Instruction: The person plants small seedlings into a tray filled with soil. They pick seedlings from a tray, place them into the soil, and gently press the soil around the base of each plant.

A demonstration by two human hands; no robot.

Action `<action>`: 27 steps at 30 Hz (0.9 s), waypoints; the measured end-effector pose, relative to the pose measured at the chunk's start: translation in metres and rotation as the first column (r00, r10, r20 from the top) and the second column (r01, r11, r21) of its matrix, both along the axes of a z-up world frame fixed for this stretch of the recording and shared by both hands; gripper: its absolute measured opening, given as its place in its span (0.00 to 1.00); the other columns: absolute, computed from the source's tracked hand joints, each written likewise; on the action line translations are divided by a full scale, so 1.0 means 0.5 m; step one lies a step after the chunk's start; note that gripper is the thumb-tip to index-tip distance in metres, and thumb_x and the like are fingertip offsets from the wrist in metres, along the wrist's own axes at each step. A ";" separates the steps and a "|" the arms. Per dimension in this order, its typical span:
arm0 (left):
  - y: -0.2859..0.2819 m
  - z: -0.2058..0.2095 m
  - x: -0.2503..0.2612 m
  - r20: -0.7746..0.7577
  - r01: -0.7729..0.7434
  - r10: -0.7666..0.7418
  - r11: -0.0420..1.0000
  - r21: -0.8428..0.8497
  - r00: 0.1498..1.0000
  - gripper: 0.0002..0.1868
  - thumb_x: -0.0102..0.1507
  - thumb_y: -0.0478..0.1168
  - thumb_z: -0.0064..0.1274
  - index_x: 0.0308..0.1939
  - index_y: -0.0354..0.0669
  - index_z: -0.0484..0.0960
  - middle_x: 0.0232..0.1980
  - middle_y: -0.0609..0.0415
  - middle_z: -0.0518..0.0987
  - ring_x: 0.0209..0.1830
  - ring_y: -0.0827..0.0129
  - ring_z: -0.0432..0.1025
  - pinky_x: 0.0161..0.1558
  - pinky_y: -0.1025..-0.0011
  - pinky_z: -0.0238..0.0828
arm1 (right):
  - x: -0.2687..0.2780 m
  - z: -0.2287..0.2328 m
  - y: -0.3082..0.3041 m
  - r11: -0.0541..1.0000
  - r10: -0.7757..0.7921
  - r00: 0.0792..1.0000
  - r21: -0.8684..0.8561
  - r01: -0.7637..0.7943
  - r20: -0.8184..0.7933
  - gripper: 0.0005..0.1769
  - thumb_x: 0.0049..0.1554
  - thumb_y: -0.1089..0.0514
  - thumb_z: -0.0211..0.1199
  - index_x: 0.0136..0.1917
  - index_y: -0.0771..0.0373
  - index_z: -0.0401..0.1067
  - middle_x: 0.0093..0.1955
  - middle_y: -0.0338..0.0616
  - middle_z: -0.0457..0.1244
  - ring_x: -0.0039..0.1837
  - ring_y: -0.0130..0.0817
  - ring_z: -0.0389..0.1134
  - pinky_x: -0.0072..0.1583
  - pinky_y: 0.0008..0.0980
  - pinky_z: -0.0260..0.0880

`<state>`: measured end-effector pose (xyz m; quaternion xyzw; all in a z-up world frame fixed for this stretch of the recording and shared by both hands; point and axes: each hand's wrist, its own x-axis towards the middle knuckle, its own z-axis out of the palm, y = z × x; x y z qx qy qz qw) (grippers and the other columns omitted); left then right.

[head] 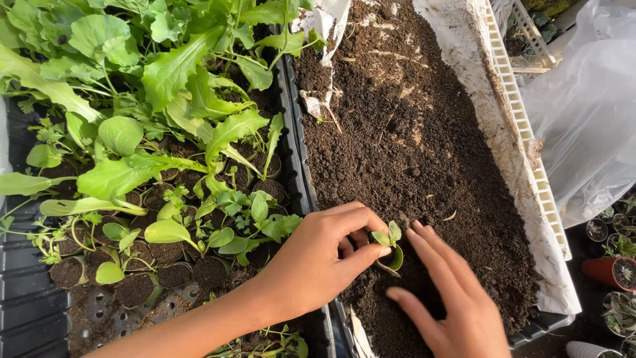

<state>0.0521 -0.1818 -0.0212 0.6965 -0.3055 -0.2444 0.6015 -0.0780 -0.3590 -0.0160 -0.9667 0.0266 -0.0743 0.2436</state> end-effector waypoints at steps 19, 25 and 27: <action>0.007 -0.007 -0.004 0.032 0.006 -0.005 1.000 -0.015 0.999 0.01 0.65 0.37 0.55 0.40 0.45 0.80 0.43 0.59 0.80 0.38 0.75 0.74 0.38 0.77 0.74 | -0.001 0.015 0.032 0.999 0.022 0.950 -0.037 -0.011 0.312 0.11 0.60 0.68 0.57 0.53 0.68 0.78 0.53 0.48 0.72 0.53 0.36 0.74 0.59 0.28 0.72; 0.007 -0.008 -0.004 0.060 0.006 -0.004 0.999 -0.037 0.998 0.01 0.66 0.37 0.54 0.40 0.45 0.80 0.43 0.59 0.81 0.37 0.74 0.74 0.39 0.75 0.73 | 0.024 0.100 0.052 0.999 0.038 0.941 -0.041 -0.026 0.335 0.08 0.54 0.67 0.65 0.49 0.69 0.79 0.49 0.47 0.72 0.50 0.31 0.76 0.57 0.23 0.74; 0.008 -0.005 -0.003 0.055 0.014 -0.013 1.000 -0.021 0.998 0.02 0.65 0.36 0.57 0.41 0.44 0.80 0.43 0.59 0.80 0.35 0.74 0.73 0.37 0.75 0.73 | 0.024 0.118 0.051 0.999 0.037 0.973 0.028 -0.044 0.227 0.11 0.53 0.67 0.65 0.51 0.64 0.80 0.50 0.44 0.73 0.51 0.28 0.77 0.59 0.23 0.76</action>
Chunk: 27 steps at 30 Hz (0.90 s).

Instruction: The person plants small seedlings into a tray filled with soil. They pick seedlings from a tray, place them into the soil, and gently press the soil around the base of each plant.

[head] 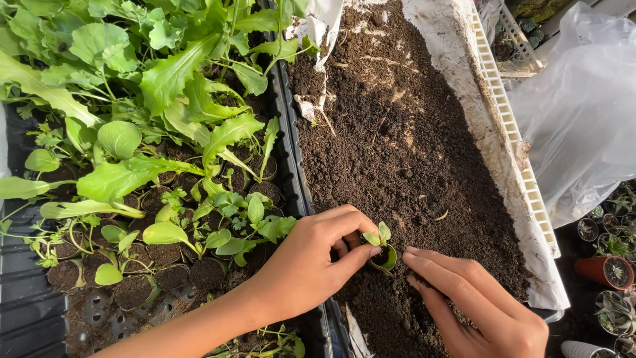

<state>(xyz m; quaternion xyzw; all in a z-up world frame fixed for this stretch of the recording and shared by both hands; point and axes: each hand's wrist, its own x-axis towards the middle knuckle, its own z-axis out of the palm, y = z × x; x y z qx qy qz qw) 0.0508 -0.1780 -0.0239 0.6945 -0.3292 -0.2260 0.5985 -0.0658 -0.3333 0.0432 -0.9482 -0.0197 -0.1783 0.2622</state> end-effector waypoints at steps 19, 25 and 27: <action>0.000 -0.011 -0.003 0.077 -0.005 0.010 0.998 -0.064 0.997 0.02 0.66 0.36 0.55 0.42 0.43 0.79 0.41 0.58 0.79 0.34 0.72 0.73 0.37 0.73 0.72 | 0.012 0.004 -0.011 0.992 0.078 0.997 -0.104 -0.076 0.009 0.12 0.54 0.64 0.65 0.53 0.63 0.79 0.54 0.43 0.72 0.54 0.27 0.76 0.62 0.25 0.73; 0.001 -0.011 -0.005 0.057 -0.012 0.015 0.998 -0.055 0.998 0.00 0.65 0.35 0.53 0.40 0.44 0.79 0.41 0.59 0.79 0.35 0.73 0.73 0.38 0.74 0.71 | -0.017 -0.076 -0.043 0.983 0.118 0.993 -0.139 -0.120 -0.021 0.19 0.57 0.58 0.64 0.61 0.61 0.76 0.61 0.45 0.67 0.60 0.38 0.70 0.64 0.34 0.70; 0.001 -0.011 -0.005 0.063 -0.006 0.009 0.998 -0.060 0.998 0.01 0.66 0.35 0.52 0.40 0.44 0.79 0.42 0.59 0.79 0.34 0.74 0.72 0.37 0.74 0.70 | -0.028 -0.103 -0.050 0.960 0.129 0.991 -0.246 -0.129 -0.018 0.22 0.60 0.52 0.61 0.66 0.57 0.73 0.67 0.48 0.63 0.66 0.44 0.65 0.70 0.41 0.66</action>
